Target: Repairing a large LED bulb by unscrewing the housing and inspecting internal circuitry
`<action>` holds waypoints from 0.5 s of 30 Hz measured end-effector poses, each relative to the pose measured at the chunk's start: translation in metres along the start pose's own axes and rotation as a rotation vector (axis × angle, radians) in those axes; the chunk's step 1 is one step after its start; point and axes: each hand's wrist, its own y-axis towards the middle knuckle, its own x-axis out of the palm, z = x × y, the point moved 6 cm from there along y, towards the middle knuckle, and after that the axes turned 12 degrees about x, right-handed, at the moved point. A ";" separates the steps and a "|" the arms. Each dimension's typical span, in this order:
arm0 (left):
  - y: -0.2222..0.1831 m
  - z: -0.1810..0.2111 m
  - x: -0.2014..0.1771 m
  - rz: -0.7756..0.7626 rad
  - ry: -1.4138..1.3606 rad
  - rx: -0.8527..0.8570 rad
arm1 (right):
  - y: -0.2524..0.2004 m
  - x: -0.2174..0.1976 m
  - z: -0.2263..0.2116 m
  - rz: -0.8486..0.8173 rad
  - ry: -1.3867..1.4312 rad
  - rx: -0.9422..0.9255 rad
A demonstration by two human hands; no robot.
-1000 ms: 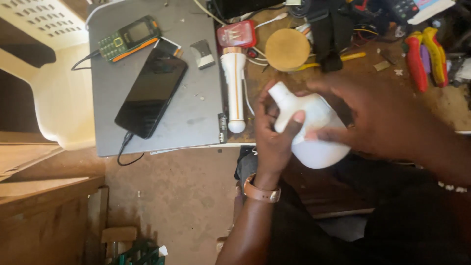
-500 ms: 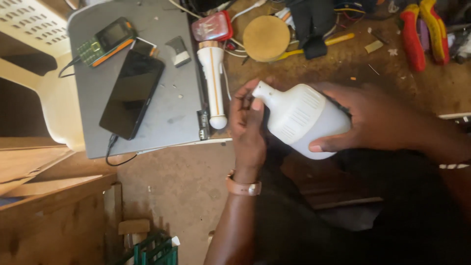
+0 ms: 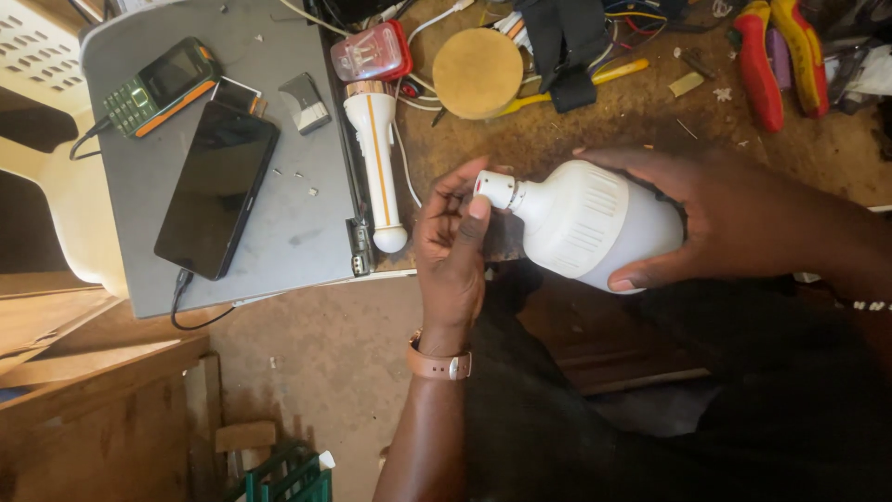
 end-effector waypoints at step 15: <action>0.000 0.008 0.000 0.040 -0.264 -0.110 | -0.009 -0.003 -0.025 0.117 0.018 -0.244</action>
